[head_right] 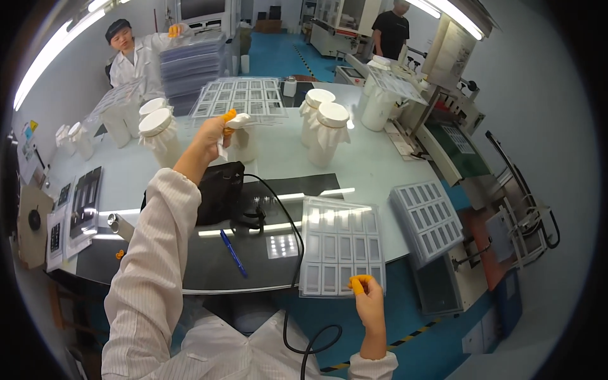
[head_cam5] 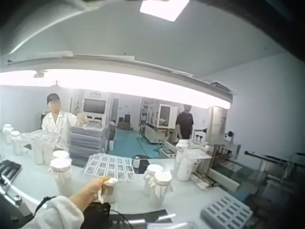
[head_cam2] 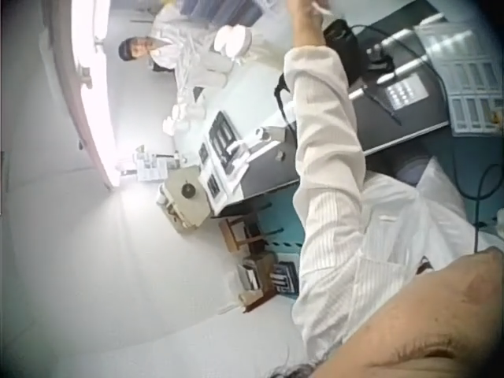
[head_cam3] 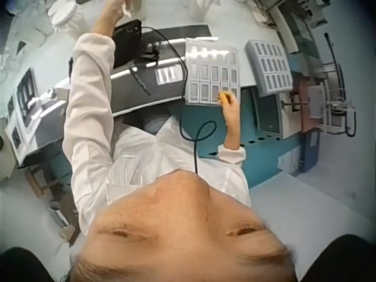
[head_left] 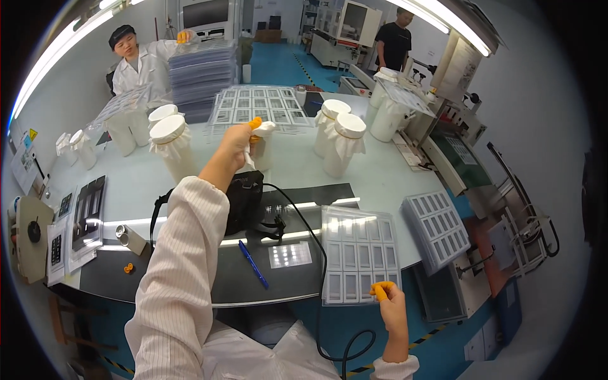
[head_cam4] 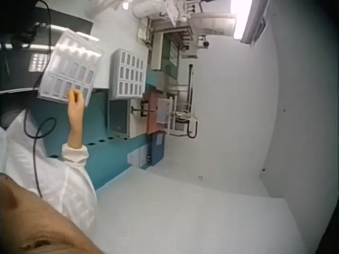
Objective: Cleaning a large transparent grid component using a white cloth at a workstation.
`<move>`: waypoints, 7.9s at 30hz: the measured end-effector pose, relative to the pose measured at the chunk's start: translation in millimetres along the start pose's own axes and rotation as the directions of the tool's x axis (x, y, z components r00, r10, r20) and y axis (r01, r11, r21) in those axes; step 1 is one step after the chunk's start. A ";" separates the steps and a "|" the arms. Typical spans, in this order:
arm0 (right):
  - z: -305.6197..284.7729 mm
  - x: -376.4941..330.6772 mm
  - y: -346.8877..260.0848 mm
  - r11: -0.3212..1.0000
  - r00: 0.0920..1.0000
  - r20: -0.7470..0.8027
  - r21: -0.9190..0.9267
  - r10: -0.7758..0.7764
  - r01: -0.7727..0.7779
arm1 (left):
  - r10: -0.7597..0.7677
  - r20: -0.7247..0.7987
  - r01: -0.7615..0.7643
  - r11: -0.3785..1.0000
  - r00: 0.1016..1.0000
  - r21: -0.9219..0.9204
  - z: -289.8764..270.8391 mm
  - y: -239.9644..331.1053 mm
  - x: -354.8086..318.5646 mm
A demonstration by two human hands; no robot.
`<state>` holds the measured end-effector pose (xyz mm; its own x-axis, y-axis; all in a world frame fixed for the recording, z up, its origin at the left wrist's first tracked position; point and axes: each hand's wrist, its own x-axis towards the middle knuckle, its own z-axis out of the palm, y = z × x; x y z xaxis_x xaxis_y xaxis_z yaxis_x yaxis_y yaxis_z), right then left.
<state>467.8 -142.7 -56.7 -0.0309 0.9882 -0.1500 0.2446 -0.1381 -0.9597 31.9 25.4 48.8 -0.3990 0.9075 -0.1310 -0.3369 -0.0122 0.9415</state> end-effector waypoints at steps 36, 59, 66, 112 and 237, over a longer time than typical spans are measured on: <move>23.1 35.3 18.0 0.475 0.946 0.073 -0.850 -0.317 0.225 | -0.282 0.134 0.189 0.861 0.950 0.471 -95.4 -51.3 -173.6; 68.7 -32.9 -10.5 0.286 0.824 0.505 -0.775 -0.257 0.564 | 0.787 -0.013 0.019 0.002 0.617 1.000 -327.3 -37.0 -188.5; 63.2 -30.3 -6.2 0.244 0.786 0.521 -0.758 -0.333 0.605 | 0.792 0.057 0.078 -0.131 0.608 0.988 -307.0 -24.5 -201.5; 117.9 -33.4 -125.9 -0.189 -0.071 0.571 -0.150 -0.818 0.971 | -0.081 0.394 0.225 0.915 0.915 -0.335 -22.5 -96.2 -268.9; 210.4 1.6 -213.8 0.735 0.794 0.351 0.657 -0.496 0.169 | 0.525 -0.018 -0.523 0.850 0.851 0.058 -156.0 -2.2 -381.2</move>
<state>211.6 -125.5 98.3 -0.4863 0.8297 0.2740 -0.4624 0.0217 -0.8864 51.8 -386.0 48.3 -0.5318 0.7584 0.3768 -0.0284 -0.4606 0.8871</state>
